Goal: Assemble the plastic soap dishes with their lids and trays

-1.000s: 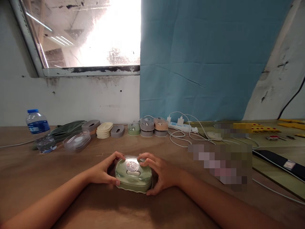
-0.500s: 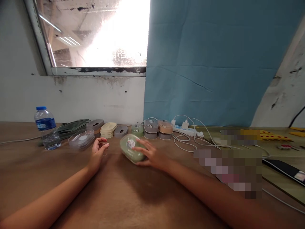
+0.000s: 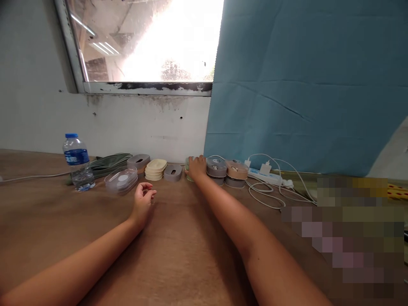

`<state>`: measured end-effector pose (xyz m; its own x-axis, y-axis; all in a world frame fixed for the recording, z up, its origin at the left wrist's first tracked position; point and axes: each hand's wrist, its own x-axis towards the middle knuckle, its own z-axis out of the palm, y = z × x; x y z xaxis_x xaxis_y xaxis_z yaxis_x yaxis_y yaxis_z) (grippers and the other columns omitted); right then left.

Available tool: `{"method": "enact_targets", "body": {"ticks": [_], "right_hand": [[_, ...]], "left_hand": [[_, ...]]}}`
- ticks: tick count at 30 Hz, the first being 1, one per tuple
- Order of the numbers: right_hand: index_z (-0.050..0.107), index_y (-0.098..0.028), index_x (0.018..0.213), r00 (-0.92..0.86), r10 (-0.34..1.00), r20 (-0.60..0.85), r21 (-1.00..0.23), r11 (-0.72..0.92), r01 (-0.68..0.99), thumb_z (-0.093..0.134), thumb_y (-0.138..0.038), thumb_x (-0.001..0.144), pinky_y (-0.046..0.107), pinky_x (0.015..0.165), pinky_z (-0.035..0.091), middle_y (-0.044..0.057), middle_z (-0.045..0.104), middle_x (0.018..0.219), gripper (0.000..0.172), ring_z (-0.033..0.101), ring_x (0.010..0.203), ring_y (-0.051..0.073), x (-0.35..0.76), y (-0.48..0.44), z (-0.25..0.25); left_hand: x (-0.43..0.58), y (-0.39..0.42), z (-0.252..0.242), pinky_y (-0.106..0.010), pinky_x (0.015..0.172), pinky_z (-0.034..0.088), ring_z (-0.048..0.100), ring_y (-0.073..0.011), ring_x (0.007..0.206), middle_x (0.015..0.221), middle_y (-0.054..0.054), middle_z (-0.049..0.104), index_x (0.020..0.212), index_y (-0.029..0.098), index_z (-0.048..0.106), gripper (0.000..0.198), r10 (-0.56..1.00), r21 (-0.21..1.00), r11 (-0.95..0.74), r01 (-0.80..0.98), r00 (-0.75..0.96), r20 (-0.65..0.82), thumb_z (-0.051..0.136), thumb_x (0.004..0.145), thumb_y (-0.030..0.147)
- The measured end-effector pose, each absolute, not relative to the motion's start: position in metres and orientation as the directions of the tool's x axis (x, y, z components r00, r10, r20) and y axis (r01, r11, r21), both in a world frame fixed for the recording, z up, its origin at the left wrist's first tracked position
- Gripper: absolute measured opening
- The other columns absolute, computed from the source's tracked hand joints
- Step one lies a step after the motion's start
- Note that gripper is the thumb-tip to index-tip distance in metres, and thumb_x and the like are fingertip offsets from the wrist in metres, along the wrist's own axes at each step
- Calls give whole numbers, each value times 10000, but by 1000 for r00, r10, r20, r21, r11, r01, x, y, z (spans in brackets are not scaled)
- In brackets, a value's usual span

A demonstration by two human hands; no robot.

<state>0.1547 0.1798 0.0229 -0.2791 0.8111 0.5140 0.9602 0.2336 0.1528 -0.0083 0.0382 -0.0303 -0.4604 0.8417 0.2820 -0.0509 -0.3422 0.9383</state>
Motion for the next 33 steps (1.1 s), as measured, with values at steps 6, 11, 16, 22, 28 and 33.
{"method": "enact_targets", "body": {"ticks": [6, 11, 16, 22, 28, 33], "right_hand": [[499, -145, 1153, -486, 784, 386, 260, 413, 873, 536, -337, 861, 466, 931, 356, 101, 480, 1224, 352, 456, 1115, 255, 108, 169, 14], [518, -145, 1127, -478, 812, 336, 235, 419, 877, 516, -317, 884, 430, 848, 453, 84, 527, 1155, 298, 538, 1006, 216, 79, 170, -10], [519, -144, 1129, -510, 797, 323, 190, 474, 860, 510, -350, 881, 446, 881, 419, 94, 512, 1179, 323, 511, 1048, 233, 79, 170, -10], [526, -2, 1126, -688, 662, 297, 236, 647, 725, 555, -430, 817, 430, 982, 299, 237, 472, 1181, 528, 380, 1148, 329, 124, 113, 7], [560, -125, 1102, -859, 468, 208, 221, 833, 507, 635, -419, 724, 412, 1070, 194, 132, 420, 1258, 484, 255, 1242, 296, 217, 31, 22], [581, -175, 1015, -731, 652, 204, -69, 754, 653, 643, -262, 613, 412, 982, 335, 106, 341, 1332, 416, 299, 1229, 301, 271, -5, 27]], "left_hand": [[-10, 41, -29, -219, 590, 325, 394, -82, 590, 722, 39, 423, 777, 172, 456, 161, 825, 945, -320, -60, -508, 247, 508, 642, 101], [-12, 41, -28, -230, 590, 327, 387, -85, 577, 727, 32, 428, 771, 170, 451, 153, 817, 950, -310, -42, -522, 244, 494, 644, 97], [-13, 42, -27, -237, 605, 334, 392, -103, 601, 704, 31, 414, 765, 178, 445, 146, 808, 948, -318, 2, -522, 273, 490, 644, 110], [-26, 38, -24, -254, 623, 369, 416, -127, 627, 722, 22, 407, 794, 196, 442, 130, 700, 824, -454, 340, -436, 566, 501, 683, 163], [-42, 74, -15, -363, 817, 390, 485, -232, 904, 957, -89, 481, 908, 167, 500, 185, 566, 304, -377, 875, -42, 823, 475, 724, 172], [-47, 129, -3, -431, 917, 305, 427, -313, 1084, 1119, -153, 535, 1061, 128, 547, 331, 752, -33, -169, 985, 150, 642, 445, 751, 178]]}}
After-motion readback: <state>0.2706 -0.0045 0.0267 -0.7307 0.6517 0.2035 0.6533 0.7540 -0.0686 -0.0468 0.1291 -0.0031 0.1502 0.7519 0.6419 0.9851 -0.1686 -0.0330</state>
